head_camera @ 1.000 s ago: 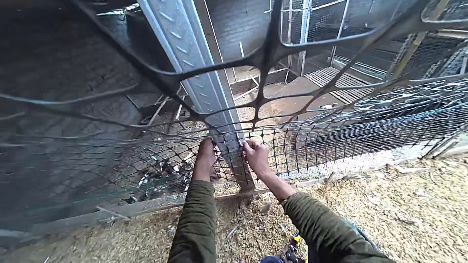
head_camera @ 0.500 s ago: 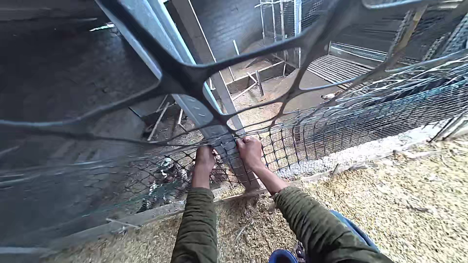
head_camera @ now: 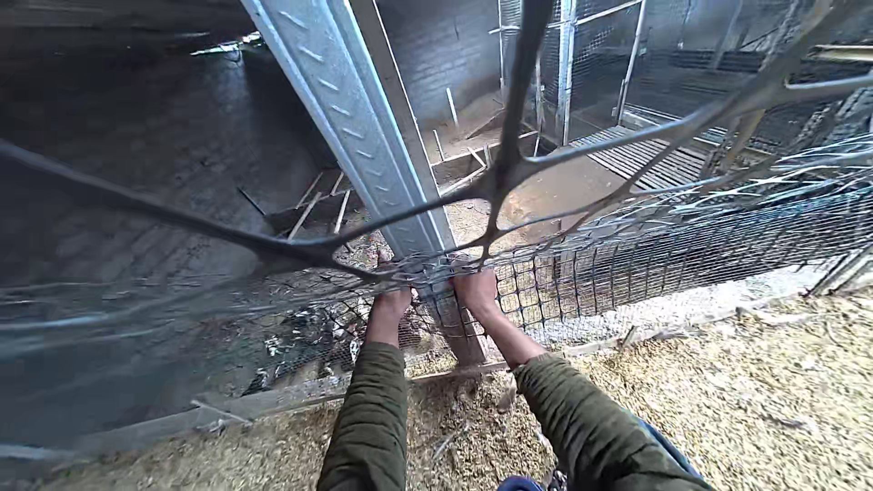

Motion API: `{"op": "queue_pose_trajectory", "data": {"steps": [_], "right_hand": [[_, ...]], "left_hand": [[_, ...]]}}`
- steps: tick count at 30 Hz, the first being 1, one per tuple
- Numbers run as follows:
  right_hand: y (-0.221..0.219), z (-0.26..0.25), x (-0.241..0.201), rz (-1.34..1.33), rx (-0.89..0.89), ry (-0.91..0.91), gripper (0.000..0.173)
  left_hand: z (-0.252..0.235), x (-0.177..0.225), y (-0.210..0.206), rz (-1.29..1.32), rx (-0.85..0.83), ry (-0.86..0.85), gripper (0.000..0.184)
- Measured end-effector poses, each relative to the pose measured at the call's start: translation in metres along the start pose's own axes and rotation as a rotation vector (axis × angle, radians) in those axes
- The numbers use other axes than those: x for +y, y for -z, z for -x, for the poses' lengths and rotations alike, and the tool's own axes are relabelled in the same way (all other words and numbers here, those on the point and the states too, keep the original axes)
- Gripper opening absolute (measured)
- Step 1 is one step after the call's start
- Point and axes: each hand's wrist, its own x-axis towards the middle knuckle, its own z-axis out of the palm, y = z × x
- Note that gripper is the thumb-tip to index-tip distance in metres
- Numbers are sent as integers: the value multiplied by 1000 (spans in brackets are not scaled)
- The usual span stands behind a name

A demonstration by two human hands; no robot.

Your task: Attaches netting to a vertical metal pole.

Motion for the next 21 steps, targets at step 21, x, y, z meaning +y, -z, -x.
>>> {"op": "queue_pose_trajectory", "data": {"steps": [21], "right_hand": [[-9,7,4,-224,23,60,34]], "left_hand": [[4,8,-6,-89,12,47,63]]}}
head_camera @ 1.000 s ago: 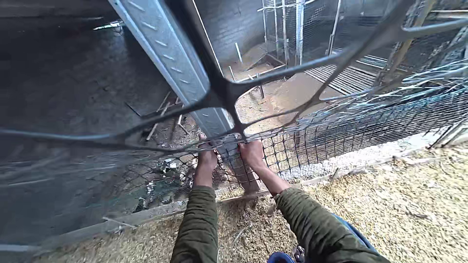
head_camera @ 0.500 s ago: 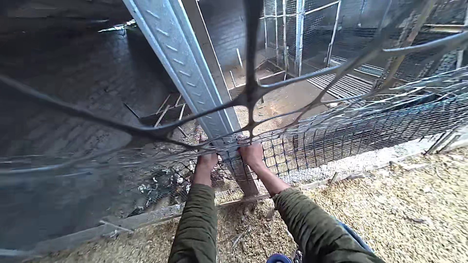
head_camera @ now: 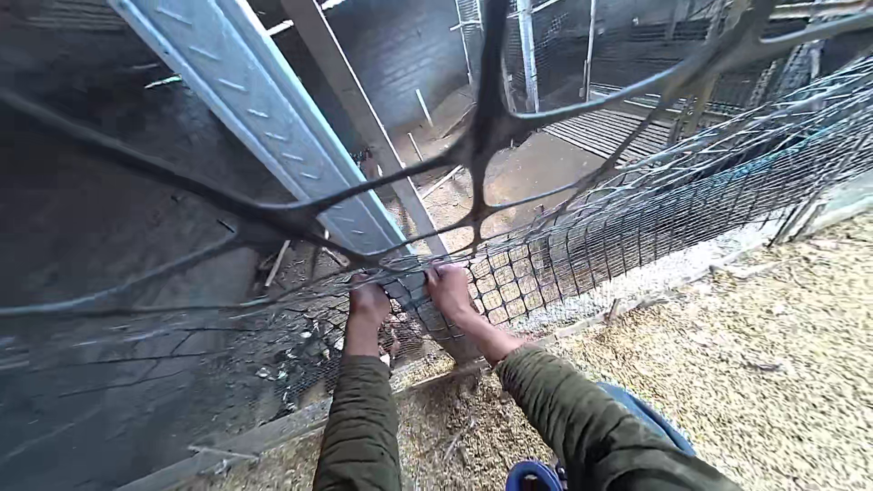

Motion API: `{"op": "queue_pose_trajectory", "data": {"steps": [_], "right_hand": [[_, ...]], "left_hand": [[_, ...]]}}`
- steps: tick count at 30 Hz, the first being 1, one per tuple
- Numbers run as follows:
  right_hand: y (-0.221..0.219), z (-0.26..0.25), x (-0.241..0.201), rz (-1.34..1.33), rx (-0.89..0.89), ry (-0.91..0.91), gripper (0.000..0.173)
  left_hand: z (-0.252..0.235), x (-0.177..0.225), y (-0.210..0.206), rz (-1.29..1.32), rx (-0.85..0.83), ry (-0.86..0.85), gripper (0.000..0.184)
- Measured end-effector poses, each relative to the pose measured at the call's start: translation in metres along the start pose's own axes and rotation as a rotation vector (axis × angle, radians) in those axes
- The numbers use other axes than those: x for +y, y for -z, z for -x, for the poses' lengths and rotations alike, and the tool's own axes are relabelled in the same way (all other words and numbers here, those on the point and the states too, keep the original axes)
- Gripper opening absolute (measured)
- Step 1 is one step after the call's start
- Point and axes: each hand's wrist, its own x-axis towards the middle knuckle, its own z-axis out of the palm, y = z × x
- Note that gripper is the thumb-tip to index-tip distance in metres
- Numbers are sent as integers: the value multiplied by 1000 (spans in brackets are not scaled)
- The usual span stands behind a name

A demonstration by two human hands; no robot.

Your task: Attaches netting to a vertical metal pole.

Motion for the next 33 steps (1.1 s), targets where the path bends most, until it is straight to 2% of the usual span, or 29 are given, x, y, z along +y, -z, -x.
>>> {"op": "queue_pose_trajectory", "data": {"steps": [4,9,12,17,21,24,33], "right_hand": [[-15,2,-7,-325,135,-135,32],[-28,-4,-9,-601,153,-301,36],[-23,-5,-10,-575,125,-306,36],[-19,-2,-11,-506,116,-316,34],[-28,0,-8,-479,192,-269,35],[-31,2,-7,-473,239,-256,36],[-24,9,-10,-542,214,-286,33]], "left_hand": [[-1,-3,7,-26,-20,-24,60],[-2,-6,11,-2,-42,-37,62],[2,-3,7,2,-23,-29,66],[-2,-9,9,0,-49,-80,61],[2,-9,6,-29,-36,-88,64],[2,-11,5,-22,-31,-96,63],[-1,-15,8,17,-43,-103,62]]}}
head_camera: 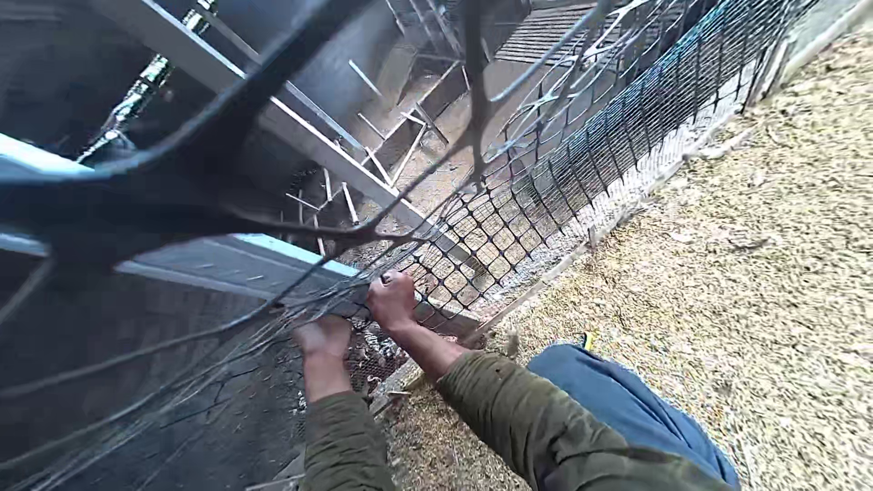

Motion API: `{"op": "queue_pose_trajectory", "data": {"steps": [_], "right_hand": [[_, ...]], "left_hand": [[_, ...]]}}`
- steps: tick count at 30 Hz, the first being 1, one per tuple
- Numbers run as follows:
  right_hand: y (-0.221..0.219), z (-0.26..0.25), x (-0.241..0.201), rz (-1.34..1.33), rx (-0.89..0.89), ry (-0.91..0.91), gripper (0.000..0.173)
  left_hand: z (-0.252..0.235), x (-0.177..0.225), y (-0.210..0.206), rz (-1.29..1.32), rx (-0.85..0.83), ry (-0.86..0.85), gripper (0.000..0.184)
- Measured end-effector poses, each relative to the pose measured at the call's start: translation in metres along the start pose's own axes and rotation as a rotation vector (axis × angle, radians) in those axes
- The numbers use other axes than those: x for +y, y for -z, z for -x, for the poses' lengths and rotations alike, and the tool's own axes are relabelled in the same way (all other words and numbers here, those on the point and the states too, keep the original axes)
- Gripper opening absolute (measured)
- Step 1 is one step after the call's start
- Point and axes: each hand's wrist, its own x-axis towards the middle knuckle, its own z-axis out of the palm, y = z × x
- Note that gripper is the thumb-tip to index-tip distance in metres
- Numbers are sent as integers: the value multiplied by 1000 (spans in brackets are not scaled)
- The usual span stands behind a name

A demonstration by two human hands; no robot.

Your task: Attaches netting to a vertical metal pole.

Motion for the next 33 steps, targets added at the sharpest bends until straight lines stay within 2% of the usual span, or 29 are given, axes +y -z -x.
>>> {"op": "queue_pose_trajectory", "data": {"steps": [8,13,16,20,24,33], "right_hand": [[-2,-9,-5,72,-31,-51,34],[14,-21,-22,272,-210,-98,31],[18,-28,-25,371,-273,-109,31],[21,-31,-26,391,-289,-63,30],[19,-31,-25,398,-282,-37,31],[17,-27,-22,424,-243,0,31]], "left_hand": [[-6,0,-6,-1,58,2,58],[-10,0,-10,8,51,38,63],[-10,3,-14,25,76,64,58],[-10,4,-10,12,68,61,55],[-10,6,-10,16,57,75,62],[-8,4,-6,69,47,55,59]]}}
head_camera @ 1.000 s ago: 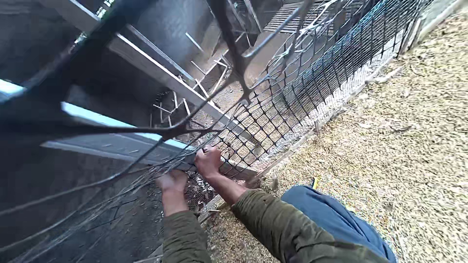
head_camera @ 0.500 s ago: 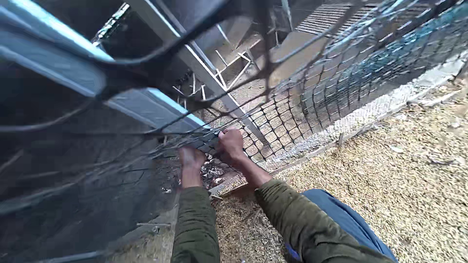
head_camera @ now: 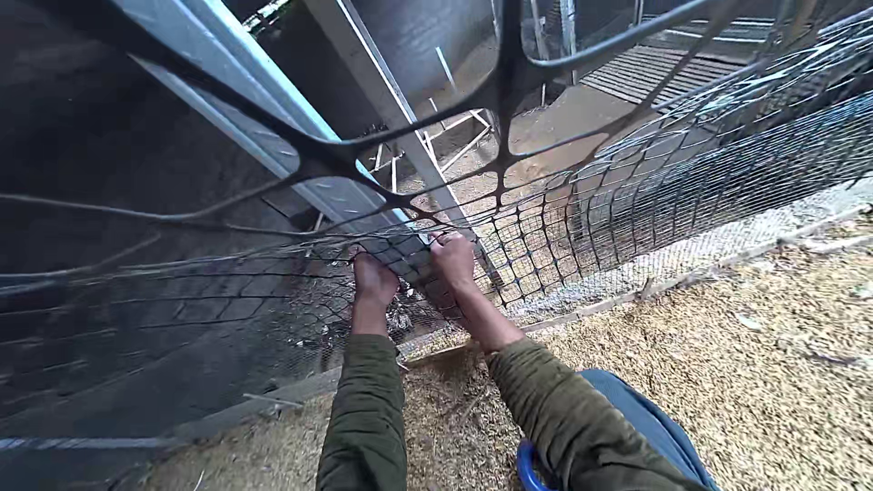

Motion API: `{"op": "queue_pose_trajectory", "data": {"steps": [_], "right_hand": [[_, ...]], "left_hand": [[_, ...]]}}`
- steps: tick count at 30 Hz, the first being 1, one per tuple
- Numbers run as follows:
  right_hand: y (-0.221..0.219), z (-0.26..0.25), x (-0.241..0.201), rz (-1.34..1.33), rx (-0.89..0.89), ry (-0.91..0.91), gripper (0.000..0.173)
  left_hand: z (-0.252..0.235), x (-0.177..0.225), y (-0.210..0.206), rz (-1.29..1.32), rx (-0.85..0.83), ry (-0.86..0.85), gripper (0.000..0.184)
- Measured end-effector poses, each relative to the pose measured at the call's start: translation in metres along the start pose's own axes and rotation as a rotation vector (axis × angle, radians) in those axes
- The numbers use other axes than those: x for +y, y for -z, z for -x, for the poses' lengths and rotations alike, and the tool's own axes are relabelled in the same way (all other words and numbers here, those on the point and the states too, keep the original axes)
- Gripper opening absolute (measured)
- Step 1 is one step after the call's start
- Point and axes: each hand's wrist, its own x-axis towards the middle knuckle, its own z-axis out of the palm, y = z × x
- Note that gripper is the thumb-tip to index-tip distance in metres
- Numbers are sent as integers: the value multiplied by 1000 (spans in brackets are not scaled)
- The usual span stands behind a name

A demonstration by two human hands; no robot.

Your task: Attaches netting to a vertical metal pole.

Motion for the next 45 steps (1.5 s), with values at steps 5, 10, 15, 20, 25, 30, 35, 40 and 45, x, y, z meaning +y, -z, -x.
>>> {"op": "queue_pose_trajectory", "data": {"steps": [5,10,15,20,25,30,35,40,45], "right_hand": [[-2,-1,1,-6,26,4,29],[-4,2,0,46,46,3,29],[-7,5,1,38,80,29,28],[-7,3,1,46,66,12,29],[-4,2,1,36,54,21,29],[-1,0,10,5,38,88,30],[7,5,15,60,-11,166,35],[14,14,18,75,-53,202,30],[20,33,20,42,-20,276,25]], "left_hand": [[0,-2,3,25,-28,-11,56],[2,-3,2,78,-16,-25,56],[2,-4,2,93,-28,-35,55],[2,-4,2,101,-42,-41,57],[-1,-8,0,90,-2,-60,59],[-2,-13,0,74,42,-102,58],[8,-14,0,2,149,-84,56],[21,-15,2,-89,231,-82,42],[43,-17,7,-234,264,-101,37]]}}
